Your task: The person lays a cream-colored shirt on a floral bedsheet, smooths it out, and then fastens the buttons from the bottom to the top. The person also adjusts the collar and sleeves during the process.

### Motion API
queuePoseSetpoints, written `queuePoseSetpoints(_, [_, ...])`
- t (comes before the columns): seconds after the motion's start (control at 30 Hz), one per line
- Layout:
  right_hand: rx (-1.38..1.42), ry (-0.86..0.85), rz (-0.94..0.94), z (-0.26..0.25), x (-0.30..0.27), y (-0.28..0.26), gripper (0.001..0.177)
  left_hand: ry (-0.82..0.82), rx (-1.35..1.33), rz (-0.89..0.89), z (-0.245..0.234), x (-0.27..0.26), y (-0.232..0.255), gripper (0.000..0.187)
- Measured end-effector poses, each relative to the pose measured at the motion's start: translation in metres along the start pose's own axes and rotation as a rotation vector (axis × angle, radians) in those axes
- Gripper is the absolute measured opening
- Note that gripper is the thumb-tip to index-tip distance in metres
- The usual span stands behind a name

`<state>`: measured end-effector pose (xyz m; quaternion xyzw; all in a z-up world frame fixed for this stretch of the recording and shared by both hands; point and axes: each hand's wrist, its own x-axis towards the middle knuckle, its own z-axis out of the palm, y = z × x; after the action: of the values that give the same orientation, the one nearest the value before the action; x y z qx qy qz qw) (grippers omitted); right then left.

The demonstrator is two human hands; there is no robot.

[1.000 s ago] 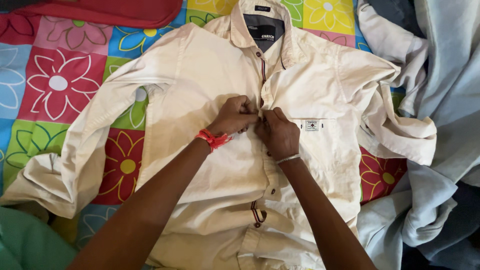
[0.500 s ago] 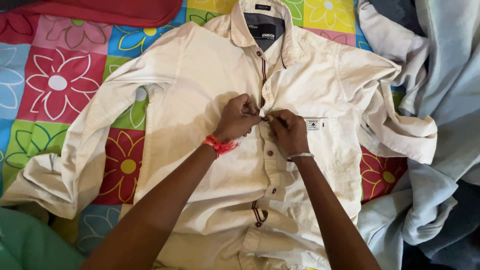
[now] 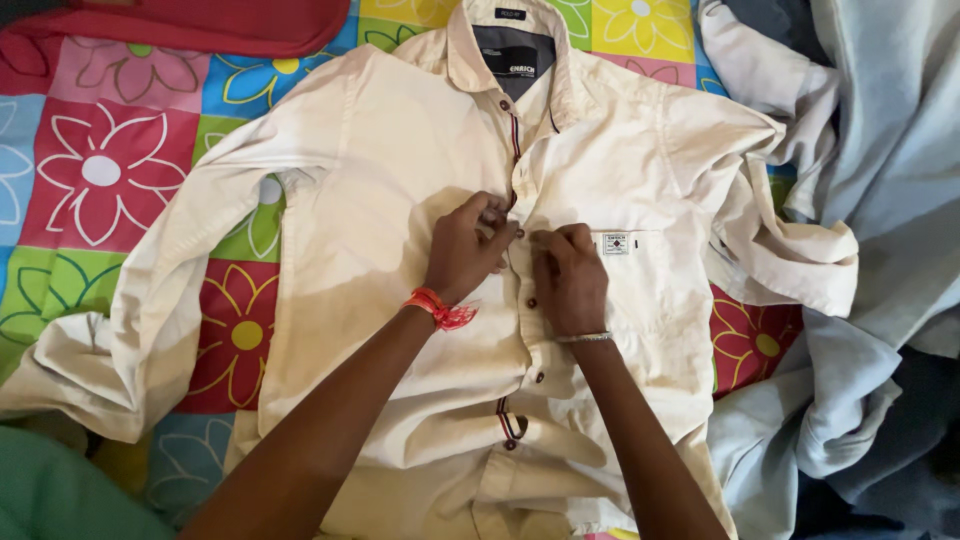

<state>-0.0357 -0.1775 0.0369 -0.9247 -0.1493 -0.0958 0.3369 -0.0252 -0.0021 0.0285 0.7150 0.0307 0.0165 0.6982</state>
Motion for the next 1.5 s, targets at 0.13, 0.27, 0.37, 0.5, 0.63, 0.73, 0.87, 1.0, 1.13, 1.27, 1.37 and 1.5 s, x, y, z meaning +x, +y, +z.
queuePoseSetpoints(0.13, [-0.257,0.171,-0.066,-0.024,-0.003,0.024,0.039,0.003,0.293,0.3,0.0,-0.013,-0.004,0.032])
queuePoseSetpoints(0.27, [-0.476,0.182,0.134,-0.05,-0.013,0.054,0.063,-0.069,0.474,0.302,0.001,-0.025,0.0,0.046])
queuePoseSetpoints(0.37, [-0.436,0.156,0.154,-0.053,-0.027,0.068,0.061,-0.047,0.484,0.307,0.002,-0.014,0.008,0.041])
queuePoseSetpoints(0.5, [-0.475,0.188,0.12,-0.046,-0.035,0.072,0.058,-0.16,0.201,-0.126,-0.006,0.005,0.019,0.065])
queuePoseSetpoints(0.63, [-0.456,0.198,0.115,-0.043,-0.036,0.068,0.056,-0.149,0.271,-0.222,-0.004,0.025,0.02,0.056])
queuePoseSetpoints(0.73, [-0.461,0.205,0.11,-0.045,-0.038,0.065,0.056,-0.055,0.444,-0.151,0.005,0.055,0.007,0.053])
queuePoseSetpoints(0.87, [-0.458,0.196,0.124,-0.045,-0.035,0.06,0.056,0.016,0.595,-0.104,0.021,0.1,-0.018,0.035])
queuePoseSetpoints(1.0, [-0.436,0.2,0.125,-0.048,-0.034,0.059,0.056,0.311,0.398,0.163,0.035,0.119,-0.027,0.016])
queuePoseSetpoints(1.13, [-0.411,0.195,0.125,-0.048,-0.036,0.059,0.056,0.192,0.511,0.198,0.024,0.097,-0.022,0.024])
queuePoseSetpoints(1.27, [-0.389,0.201,0.116,-0.05,-0.036,0.059,0.055,0.093,0.763,0.5,0.003,0.04,-0.012,0.046])
queuePoseSetpoints(1.37, [-0.336,0.199,0.112,-0.053,-0.038,0.055,0.052,0.028,0.892,0.591,-0.022,-0.011,-0.002,0.05])
queuePoseSetpoints(1.5, [-0.196,0.053,0.011,-0.056,-0.048,0.029,0.062,-0.083,0.948,0.566,-0.035,-0.061,0.009,0.057])
